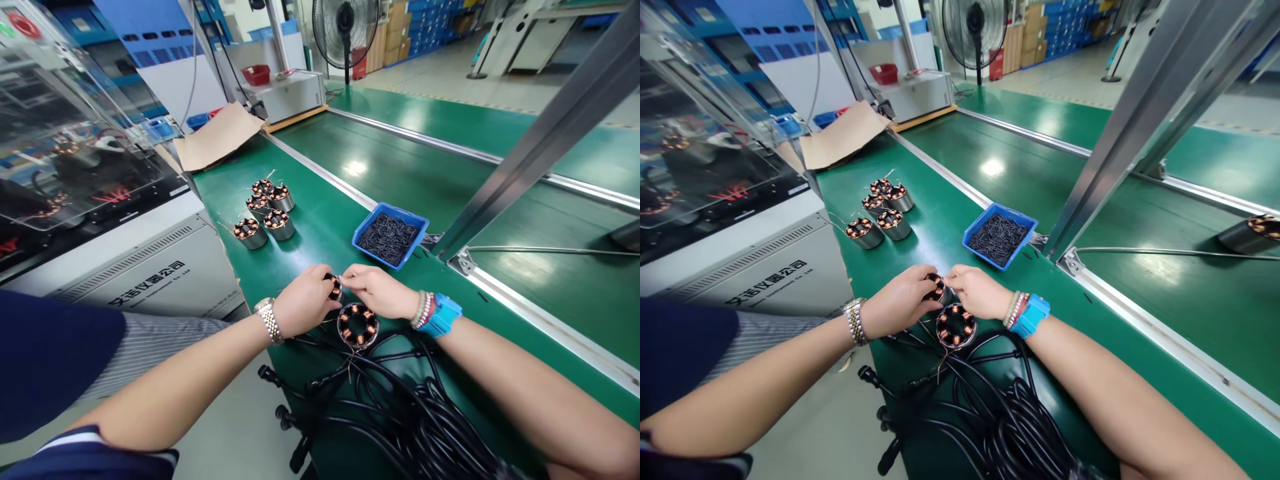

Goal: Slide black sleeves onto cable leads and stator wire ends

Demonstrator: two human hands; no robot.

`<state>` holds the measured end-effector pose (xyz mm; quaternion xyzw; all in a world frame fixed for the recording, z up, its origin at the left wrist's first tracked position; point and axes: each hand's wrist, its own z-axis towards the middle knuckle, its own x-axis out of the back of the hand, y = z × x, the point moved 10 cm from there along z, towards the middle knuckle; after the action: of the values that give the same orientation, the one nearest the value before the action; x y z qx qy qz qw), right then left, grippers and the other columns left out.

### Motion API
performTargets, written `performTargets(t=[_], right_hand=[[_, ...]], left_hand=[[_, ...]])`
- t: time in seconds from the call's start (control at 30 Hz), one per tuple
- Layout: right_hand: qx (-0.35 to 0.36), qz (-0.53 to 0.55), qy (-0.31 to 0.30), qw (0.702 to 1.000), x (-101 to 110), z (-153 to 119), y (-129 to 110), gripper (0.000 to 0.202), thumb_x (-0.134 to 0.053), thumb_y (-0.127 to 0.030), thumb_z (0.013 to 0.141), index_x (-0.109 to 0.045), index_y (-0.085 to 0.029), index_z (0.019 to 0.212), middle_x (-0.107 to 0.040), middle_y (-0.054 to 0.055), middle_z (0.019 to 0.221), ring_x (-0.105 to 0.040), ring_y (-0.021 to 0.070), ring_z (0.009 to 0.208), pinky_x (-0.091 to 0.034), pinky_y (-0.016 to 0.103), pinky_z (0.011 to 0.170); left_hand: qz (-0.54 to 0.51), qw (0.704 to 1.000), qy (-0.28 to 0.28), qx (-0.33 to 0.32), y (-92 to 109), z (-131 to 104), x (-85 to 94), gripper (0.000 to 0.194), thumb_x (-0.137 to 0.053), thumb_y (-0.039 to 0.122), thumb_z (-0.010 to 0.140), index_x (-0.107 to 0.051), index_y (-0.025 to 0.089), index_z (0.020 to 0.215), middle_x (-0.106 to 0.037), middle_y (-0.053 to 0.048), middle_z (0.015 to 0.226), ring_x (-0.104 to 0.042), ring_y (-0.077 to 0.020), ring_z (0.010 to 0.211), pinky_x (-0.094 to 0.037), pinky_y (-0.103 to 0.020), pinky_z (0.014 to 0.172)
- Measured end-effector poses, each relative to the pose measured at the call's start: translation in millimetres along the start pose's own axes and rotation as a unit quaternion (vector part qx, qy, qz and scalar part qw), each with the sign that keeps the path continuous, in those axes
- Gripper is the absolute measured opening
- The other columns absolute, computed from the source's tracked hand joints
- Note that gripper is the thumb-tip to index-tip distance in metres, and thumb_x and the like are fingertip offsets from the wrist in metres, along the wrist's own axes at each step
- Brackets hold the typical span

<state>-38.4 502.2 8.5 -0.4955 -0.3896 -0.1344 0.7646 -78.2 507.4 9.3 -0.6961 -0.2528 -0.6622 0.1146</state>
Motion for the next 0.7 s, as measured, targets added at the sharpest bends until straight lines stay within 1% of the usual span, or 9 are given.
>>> performTargets(t=[0.1, 0.17, 0.23, 0.37, 0.43, 0.5, 0.57, 0.63, 0.7], right_hand=[[0.005, -0.022, 0.01, 1.0, 26, 3, -6, 0.028, -0.04, -0.007, 0.079, -0.064, -0.016, 0.09, -0.061, 0.006, 0.093, -0.054, 0.0126, 0.087, -0.043, 0.028, 0.08], [-0.011, -0.045, 0.071, 0.996, 56, -1, -9, 0.028, -0.041, -0.008, 0.08, -0.064, -0.017, 0.093, -0.061, 0.006, 0.097, -0.054, 0.0127, 0.091, -0.042, 0.029, 0.084], [-0.038, -0.069, 0.123, 0.989, 77, -11, -13, 0.027, -0.041, -0.009, 0.08, -0.064, -0.016, 0.094, -0.062, 0.005, 0.094, -0.055, 0.0128, 0.089, -0.042, 0.029, 0.084], [-0.087, -0.107, 0.121, 0.983, 76, -38, -13, 0.024, -0.043, -0.013, 0.08, -0.065, -0.015, 0.089, -0.064, 0.005, 0.085, -0.057, 0.0129, 0.079, -0.044, 0.026, 0.076], [-0.115, -0.13, 0.114, 0.978, 71, -52, -6, 0.023, -0.044, -0.015, 0.08, -0.065, -0.016, 0.088, -0.064, 0.004, 0.084, -0.057, 0.0137, 0.078, -0.044, 0.027, 0.075], [-0.14, -0.163, 0.126, 0.968, 75, -63, 3, 0.022, -0.044, -0.017, 0.08, -0.065, -0.016, 0.087, -0.063, 0.005, 0.085, -0.056, 0.0151, 0.081, -0.043, 0.028, 0.076], [-0.156, -0.196, 0.143, 0.958, 83, -69, 11, 0.022, -0.044, -0.018, 0.081, -0.065, -0.016, 0.085, -0.062, 0.006, 0.085, -0.055, 0.0164, 0.083, -0.042, 0.029, 0.077], [-0.16, -0.214, 0.145, 0.953, 86, -69, 16, 0.022, -0.044, -0.019, 0.081, -0.065, -0.016, 0.084, -0.062, 0.006, 0.083, -0.054, 0.0166, 0.083, -0.041, 0.028, 0.076], [-0.153, -0.22, 0.136, 0.954, 83, -66, 17, 0.021, -0.044, -0.019, 0.081, -0.065, -0.016, 0.084, -0.061, 0.007, 0.081, -0.052, 0.0163, 0.082, -0.041, 0.028, 0.074]], left_hand=[[-0.032, 0.999, -0.002, -0.013, 9, -1, 2.4, 0.034, -0.049, 0.043, 0.077, -0.062, 0.013, 0.082, -0.051, -0.013, 0.107, -0.048, -0.0235, 0.099, -0.039, -0.036, 0.086], [-0.008, 1.0, 0.008, -0.006, 17, 2, 4.9, 0.042, -0.052, 0.051, 0.07, -0.063, 0.012, 0.077, -0.05, -0.015, 0.11, -0.046, -0.0281, 0.103, -0.037, -0.04, 0.089], [0.026, 0.999, 0.01, 0.023, 21, 7, 4.9, 0.038, -0.057, 0.048, 0.064, -0.063, 0.011, 0.071, -0.052, -0.016, 0.107, -0.046, -0.0307, 0.102, -0.038, -0.042, 0.087], [0.02, 0.996, -0.04, 0.077, 17, 17, -2.4, 0.022, -0.056, 0.036, 0.06, -0.058, 0.014, 0.059, -0.058, -0.012, 0.091, -0.055, -0.024, 0.083, -0.046, -0.031, 0.069], [0.016, 0.996, -0.049, 0.075, 8, 19, 3.0, 0.021, -0.056, 0.035, 0.059, -0.056, 0.015, 0.055, -0.058, -0.01, 0.089, -0.056, -0.0213, 0.079, -0.046, -0.028, 0.066], [0.03, 0.997, -0.04, 0.064, -6, 22, 19.8, 0.024, -0.055, 0.037, 0.06, -0.052, 0.015, 0.05, -0.059, -0.009, 0.087, -0.056, -0.021, 0.083, -0.045, -0.026, 0.069], [0.058, 0.996, -0.02, 0.068, -26, 31, 46.7, 0.029, -0.053, 0.04, 0.062, -0.048, 0.016, 0.045, -0.06, -0.007, 0.079, -0.054, -0.0208, 0.087, -0.043, -0.025, 0.072], [0.093, 0.99, 0.001, 0.106, -50, 51, 79.2, 0.033, -0.051, 0.044, 0.063, -0.046, 0.017, 0.044, -0.059, -0.005, 0.068, -0.055, -0.0198, 0.082, -0.042, -0.025, 0.068], [0.125, 0.977, 0.029, 0.173, -75, 84, 112.7, 0.035, -0.052, 0.049, 0.061, -0.048, 0.017, 0.047, -0.057, -0.004, 0.062, -0.055, -0.019, 0.071, -0.04, -0.025, 0.061]])
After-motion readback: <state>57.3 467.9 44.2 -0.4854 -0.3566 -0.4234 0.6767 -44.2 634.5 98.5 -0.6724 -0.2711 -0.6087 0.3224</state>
